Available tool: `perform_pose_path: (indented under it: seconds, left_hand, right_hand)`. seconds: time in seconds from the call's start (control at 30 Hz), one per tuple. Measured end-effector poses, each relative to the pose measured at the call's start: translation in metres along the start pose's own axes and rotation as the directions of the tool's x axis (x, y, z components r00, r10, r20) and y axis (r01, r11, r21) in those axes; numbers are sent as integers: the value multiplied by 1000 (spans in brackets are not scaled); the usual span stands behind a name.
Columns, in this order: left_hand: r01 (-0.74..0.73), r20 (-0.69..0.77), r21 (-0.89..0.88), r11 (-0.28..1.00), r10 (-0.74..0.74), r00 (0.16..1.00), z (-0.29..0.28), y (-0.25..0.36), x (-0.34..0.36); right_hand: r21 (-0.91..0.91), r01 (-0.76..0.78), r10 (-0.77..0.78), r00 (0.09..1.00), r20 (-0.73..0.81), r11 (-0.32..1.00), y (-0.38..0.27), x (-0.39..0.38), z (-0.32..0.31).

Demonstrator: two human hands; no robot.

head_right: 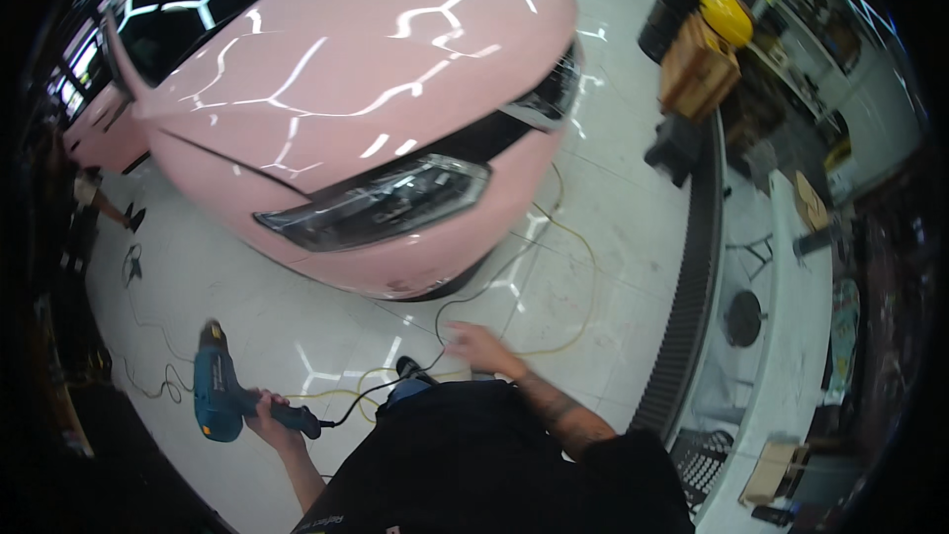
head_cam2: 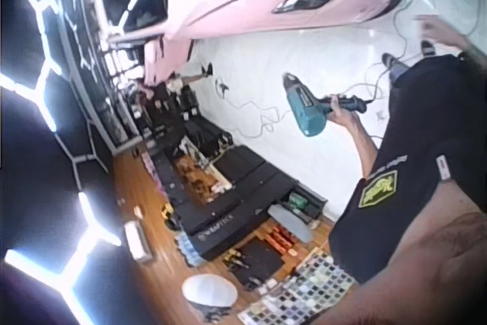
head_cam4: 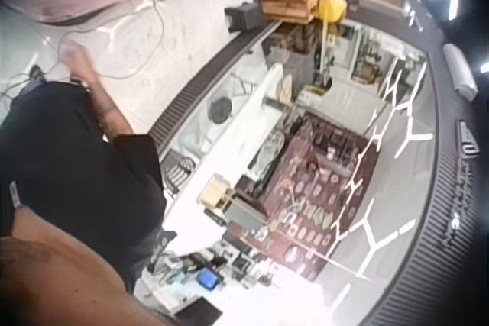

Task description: The person applies a pink vinyl wrap to the hood of a car. They use a heat gun to warm the material and a squeegee to smooth it out, working around the headlights and windshield. The person also uses a knife to trim the excess wrap along the edges of the hood and windshield.

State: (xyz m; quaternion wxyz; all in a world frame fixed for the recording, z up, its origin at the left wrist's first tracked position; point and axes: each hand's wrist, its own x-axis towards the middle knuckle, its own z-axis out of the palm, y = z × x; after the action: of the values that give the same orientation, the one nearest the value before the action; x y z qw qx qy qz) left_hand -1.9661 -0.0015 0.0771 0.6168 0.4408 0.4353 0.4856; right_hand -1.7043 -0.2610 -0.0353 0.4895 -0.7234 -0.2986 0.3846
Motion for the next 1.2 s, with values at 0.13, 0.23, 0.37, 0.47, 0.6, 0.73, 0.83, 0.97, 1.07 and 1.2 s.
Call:
perform_pose_path:
  seconds: [0.13,0.23,0.37,0.47,0.6,0.73,0.83,0.97,1.07,1.2]
  left_hand:
    - [-100,402,32,994,79,912,98,5,-67]
    - [0,736,74,997,-55,674,151,-2,-101]
    - [-827,974,214,521,-46,223,185,12,-102]
    - [-776,931,338,532,-311,192,156,1,-79]
    - [-768,712,582,268,-624,322,62,-18,-37]
    - [-531,604,785,319,-582,545,-28,-33,-5]
    - [-354,479,878,323,-549,685,-80,-42,7]
    - [-10,189,955,297,-580,793,-174,-69,25]
    - [110,68,962,250,-609,790,-223,-89,62]
    - [390,-125,884,258,-673,729,-301,-125,64]
  right_hand:
    - [146,464,-486,844,227,874,-136,-3,34]
    - [386,441,-512,853,100,810,-150,-18,12]
    - [-67,281,-289,928,-234,957,-70,-27,-56]
    - [-364,201,-353,836,-421,910,-96,-11,-132]
    - [-536,226,-500,742,-446,814,-131,79,-198]
    - [-722,59,-550,691,-469,689,-194,172,-252]
    - [-692,-51,-447,728,-519,720,-247,254,-298]
    - [-621,83,-464,742,-484,780,-286,375,-280]
    - [-611,75,-475,705,-526,788,-299,454,-306]
    - [-635,-11,-478,649,-592,772,-298,535,-260]
